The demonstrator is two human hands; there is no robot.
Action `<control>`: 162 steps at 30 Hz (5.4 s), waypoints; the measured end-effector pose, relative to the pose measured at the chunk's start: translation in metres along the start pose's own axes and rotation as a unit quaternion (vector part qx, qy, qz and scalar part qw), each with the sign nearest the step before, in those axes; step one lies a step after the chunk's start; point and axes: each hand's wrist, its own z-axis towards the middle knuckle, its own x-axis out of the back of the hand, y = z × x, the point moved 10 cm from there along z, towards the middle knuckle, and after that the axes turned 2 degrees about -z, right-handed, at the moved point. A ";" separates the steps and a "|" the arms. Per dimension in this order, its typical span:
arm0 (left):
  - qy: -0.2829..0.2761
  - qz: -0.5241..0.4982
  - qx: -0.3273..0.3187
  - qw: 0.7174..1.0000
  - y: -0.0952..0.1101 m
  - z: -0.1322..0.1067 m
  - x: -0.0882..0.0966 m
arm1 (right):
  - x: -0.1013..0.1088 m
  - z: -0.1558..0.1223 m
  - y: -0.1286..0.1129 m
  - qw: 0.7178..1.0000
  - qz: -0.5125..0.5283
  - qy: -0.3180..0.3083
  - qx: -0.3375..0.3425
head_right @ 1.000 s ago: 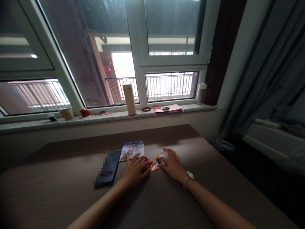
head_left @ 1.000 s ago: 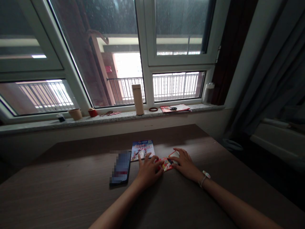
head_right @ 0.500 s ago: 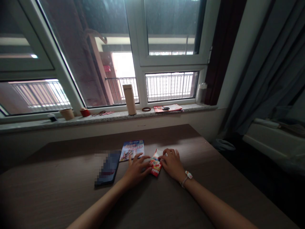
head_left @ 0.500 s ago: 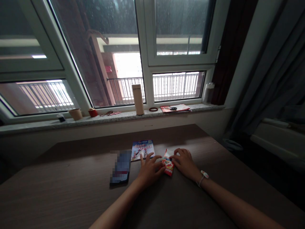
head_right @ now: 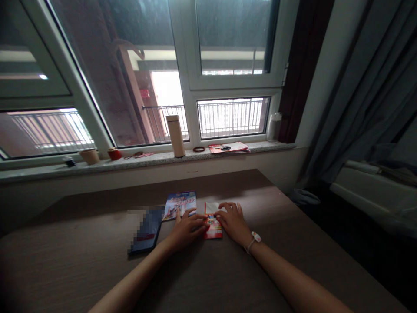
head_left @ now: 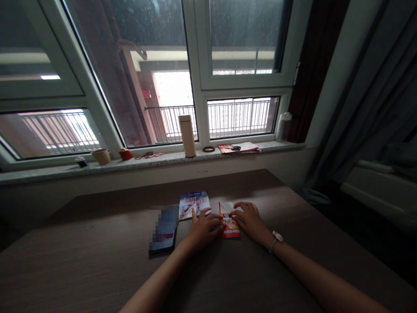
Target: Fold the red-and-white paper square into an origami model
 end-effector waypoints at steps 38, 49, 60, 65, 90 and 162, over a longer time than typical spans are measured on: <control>-0.006 -0.017 0.023 1.000 -0.007 0.000 -0.004 | -0.007 -0.008 0.005 0.996 0.062 -0.070 -0.014; -0.022 -0.029 0.032 0.999 -0.008 0.001 -0.006 | -0.014 -0.010 0.013 0.979 0.075 -0.190 -0.015; -0.024 -0.031 0.038 0.998 -0.009 0.000 -0.006 | -0.014 -0.014 0.014 0.967 0.091 -0.238 0.006; -0.027 -0.029 0.039 0.998 -0.009 0.000 -0.007 | -0.015 -0.016 0.016 0.968 0.107 -0.225 0.002; -0.002 0.015 0.050 0.999 -0.001 -0.005 -0.003 | -0.006 -0.004 0.035 0.988 0.142 -0.051 -0.045; -0.035 -0.010 0.068 0.997 -0.001 -0.004 -0.003 | -0.005 0.008 0.034 0.990 -0.096 -0.003 -0.102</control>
